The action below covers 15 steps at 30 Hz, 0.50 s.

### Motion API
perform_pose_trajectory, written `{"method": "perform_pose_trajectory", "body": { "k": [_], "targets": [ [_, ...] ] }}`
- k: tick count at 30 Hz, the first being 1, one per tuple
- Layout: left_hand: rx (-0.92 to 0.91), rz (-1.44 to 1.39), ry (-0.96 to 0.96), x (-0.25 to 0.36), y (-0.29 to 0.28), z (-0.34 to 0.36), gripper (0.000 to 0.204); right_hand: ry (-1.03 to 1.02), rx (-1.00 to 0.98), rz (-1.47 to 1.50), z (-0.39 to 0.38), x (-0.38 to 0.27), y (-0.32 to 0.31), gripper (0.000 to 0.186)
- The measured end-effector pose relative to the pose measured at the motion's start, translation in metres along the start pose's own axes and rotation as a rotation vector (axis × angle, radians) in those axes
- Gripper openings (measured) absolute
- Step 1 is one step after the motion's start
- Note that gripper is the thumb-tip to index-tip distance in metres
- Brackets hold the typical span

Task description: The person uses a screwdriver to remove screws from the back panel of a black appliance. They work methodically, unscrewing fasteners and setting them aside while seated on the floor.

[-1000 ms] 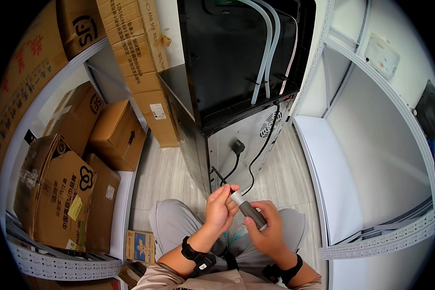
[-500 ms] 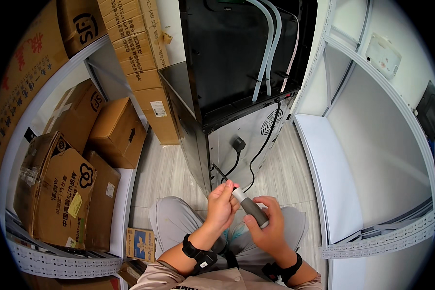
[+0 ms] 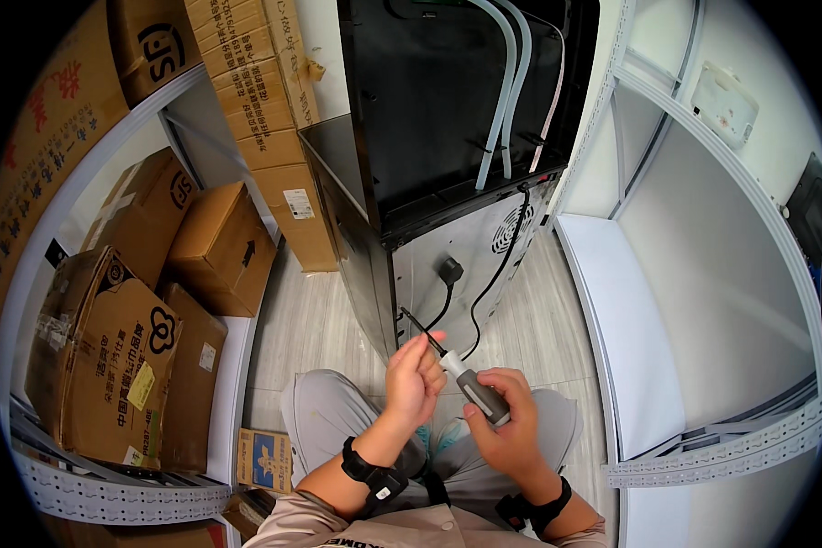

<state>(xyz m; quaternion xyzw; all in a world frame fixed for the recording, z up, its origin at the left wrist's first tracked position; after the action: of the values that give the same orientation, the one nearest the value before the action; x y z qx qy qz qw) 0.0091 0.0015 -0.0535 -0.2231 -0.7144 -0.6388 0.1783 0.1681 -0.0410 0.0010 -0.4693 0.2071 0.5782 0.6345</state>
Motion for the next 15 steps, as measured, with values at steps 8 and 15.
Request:
{"method": "perform_pose_trajectory", "body": {
  "k": [8,15],
  "targets": [
    [0.001,-0.278,-0.022,0.022,-0.01,0.029,0.025,-0.011,0.018,-0.005,0.0,0.002,0.0,0.034],
    [0.006,-0.356,-0.027,0.026,-0.011,0.033,0.024,-0.015,0.022,-0.013,0.0,0.003,-0.001,0.033]
  ]
}}
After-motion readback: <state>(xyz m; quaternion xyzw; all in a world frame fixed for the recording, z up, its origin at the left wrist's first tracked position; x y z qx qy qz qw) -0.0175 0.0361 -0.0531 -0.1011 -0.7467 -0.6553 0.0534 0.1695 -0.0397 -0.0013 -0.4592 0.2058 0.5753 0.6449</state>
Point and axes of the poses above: each hand's wrist, its own z-axis towards the middle knuckle, its own y-axis out of the palm, x = y × z, the point moved 2 cm from there along z, towards the middle knuckle, and after that the axes turned 5 degrees about -x, right-handed, at the moved point
